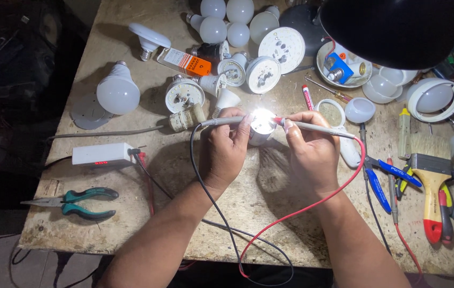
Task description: Testing and repairing LED bulbs using multimeter probes and hand tools at a workbench
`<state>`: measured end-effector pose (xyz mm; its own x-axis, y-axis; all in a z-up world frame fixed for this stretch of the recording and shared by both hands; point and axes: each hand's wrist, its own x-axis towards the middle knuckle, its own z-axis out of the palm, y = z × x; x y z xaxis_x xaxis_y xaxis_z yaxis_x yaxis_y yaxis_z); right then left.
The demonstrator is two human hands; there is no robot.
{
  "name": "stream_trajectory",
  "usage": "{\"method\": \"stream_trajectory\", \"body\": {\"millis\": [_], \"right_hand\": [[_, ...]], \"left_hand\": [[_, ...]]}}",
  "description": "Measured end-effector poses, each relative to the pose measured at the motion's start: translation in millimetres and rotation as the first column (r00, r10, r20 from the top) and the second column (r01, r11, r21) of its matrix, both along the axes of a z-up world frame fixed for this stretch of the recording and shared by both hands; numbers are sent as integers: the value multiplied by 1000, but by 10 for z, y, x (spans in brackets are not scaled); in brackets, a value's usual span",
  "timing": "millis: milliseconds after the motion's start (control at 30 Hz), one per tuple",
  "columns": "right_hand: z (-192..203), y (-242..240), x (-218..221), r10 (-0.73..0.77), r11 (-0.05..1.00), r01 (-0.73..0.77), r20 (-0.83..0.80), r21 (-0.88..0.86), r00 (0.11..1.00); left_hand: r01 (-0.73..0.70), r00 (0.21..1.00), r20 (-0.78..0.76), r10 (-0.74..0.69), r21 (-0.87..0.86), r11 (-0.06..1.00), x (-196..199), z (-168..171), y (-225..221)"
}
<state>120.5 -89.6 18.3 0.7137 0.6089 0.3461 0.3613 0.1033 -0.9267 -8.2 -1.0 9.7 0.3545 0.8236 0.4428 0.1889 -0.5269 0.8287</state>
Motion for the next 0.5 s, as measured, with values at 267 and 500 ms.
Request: {"method": "stream_trajectory", "body": {"millis": [267,500], "right_hand": [[-52,-51,103,3,998,1,55,-69,998],[-17,-72,154,32,996,-23,105,-83,994]], "left_hand": [[-4,1000,23,4,-2,1000,26,-33,-19],[-33,999,28,34,-16,999,0,11,-73]]}}
